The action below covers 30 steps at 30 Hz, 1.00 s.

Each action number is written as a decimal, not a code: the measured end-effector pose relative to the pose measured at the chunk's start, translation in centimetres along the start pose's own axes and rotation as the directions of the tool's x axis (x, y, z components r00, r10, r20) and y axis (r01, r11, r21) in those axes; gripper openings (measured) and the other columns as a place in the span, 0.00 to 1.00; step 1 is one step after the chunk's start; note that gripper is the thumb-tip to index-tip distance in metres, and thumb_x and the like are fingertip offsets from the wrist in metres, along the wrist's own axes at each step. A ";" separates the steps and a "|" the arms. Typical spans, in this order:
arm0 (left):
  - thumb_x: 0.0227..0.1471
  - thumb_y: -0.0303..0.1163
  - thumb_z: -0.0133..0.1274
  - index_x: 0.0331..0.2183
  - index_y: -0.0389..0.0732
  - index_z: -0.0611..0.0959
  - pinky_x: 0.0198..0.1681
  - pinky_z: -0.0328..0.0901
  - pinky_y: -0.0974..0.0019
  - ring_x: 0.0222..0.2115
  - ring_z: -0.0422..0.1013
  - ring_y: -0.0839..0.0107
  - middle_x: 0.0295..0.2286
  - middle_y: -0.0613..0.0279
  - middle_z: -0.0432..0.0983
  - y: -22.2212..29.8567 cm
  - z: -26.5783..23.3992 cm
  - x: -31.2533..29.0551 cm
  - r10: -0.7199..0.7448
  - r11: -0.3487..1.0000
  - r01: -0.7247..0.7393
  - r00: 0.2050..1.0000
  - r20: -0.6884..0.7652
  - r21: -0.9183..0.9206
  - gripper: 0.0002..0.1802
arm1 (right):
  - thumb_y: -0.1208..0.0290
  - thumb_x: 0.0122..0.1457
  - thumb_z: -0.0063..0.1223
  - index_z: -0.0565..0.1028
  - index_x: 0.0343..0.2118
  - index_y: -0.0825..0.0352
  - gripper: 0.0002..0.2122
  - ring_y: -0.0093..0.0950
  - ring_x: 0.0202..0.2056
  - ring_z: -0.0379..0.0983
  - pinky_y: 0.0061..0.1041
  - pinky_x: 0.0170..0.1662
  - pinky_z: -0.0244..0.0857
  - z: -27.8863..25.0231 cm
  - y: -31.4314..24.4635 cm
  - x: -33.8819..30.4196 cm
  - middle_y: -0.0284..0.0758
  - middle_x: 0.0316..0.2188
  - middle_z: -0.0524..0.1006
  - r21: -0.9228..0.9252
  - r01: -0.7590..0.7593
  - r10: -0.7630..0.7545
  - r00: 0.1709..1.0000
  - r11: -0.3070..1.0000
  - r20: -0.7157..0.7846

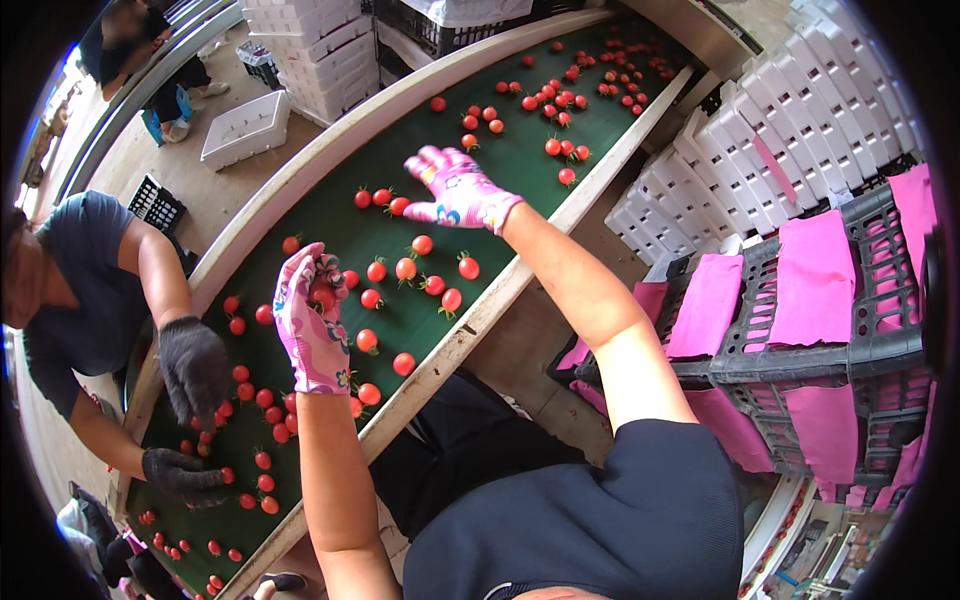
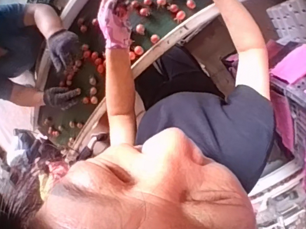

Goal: The person sorts small red tomatoes on a moving conveyor belt using gloved hands. They pick up tomatoes with their right hand, sometimes holding several at once, and place them into pink-lined crates while another person works across from them.

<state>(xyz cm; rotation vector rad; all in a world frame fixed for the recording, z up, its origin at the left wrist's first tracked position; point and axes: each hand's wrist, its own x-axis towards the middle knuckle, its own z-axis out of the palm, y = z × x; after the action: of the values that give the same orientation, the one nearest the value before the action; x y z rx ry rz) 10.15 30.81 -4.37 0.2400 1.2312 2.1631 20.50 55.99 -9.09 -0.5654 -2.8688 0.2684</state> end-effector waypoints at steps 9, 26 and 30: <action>0.58 0.28 0.48 0.41 0.34 0.80 0.33 0.67 0.72 0.29 0.71 0.73 0.31 0.59 0.76 0.5 -0.2 -0.4 -0.050 0.999 0.050 0.996 0.070 0.001 0.12 | 0.55 0.52 0.61 0.76 0.48 0.62 0.23 0.39 0.51 0.69 0.38 0.56 0.59 -3.5 7.5 -3.9 0.37 0.49 0.75 -0.281 -0.166 0.042 0.915 0.945 -0.400; 0.57 0.28 0.51 0.40 0.32 0.81 0.32 0.68 0.73 0.28 0.73 0.75 0.31 0.61 0.78 -1.5 0.7 -0.4 -0.062 0.982 0.029 0.983 0.174 0.188 0.11 | 0.59 0.56 0.56 0.76 0.34 0.63 0.12 0.37 0.42 0.74 0.36 0.45 0.69 -2.0 3.3 -4.9 0.38 0.36 0.76 -0.316 -0.255 0.227 0.966 0.914 -0.123; 0.58 0.28 0.50 0.39 0.35 0.82 0.31 0.67 0.76 0.28 0.72 0.77 0.31 0.63 0.78 -1.5 0.8 -0.5 -0.176 0.967 0.124 0.956 0.233 0.224 0.10 | 0.65 0.53 0.62 0.77 0.39 0.65 0.13 0.36 0.39 0.73 0.34 0.44 0.68 -2.4 1.9 -4.7 0.36 0.38 0.76 0.153 -0.092 0.115 0.982 0.984 -0.150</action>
<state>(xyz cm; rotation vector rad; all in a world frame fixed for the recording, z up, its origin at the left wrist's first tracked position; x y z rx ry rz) 11.55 31.60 -5.09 0.4778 1.2823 1.8109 26.00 56.23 -7.96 -0.6769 -2.6447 0.4251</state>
